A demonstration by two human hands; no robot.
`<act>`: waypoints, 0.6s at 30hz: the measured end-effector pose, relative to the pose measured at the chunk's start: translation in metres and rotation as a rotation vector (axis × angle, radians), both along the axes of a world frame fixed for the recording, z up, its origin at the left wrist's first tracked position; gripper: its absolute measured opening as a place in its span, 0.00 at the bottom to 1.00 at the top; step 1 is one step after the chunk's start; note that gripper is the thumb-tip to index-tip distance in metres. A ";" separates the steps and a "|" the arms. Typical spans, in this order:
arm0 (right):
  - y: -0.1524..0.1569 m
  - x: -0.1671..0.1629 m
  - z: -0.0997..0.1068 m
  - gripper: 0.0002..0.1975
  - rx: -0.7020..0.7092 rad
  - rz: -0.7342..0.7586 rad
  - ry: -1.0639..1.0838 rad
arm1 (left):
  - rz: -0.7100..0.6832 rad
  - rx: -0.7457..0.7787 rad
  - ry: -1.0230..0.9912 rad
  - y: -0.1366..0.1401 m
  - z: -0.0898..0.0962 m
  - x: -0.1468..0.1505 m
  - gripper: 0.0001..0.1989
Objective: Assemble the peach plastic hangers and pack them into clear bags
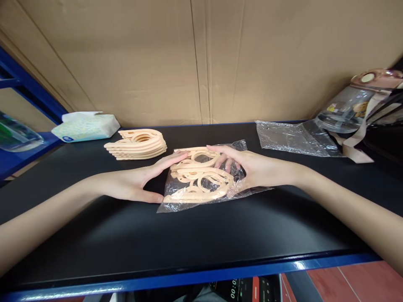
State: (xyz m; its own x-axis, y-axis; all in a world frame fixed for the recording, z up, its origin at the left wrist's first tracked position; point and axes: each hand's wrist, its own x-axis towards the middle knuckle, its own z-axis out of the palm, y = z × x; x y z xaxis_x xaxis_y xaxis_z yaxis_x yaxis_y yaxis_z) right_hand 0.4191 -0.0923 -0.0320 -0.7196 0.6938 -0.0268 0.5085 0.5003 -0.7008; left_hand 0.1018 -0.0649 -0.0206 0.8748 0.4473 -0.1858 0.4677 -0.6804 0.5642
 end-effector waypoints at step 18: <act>0.004 0.000 -0.007 0.46 -0.148 -0.032 0.136 | 0.032 -0.020 0.022 0.000 0.000 0.001 0.47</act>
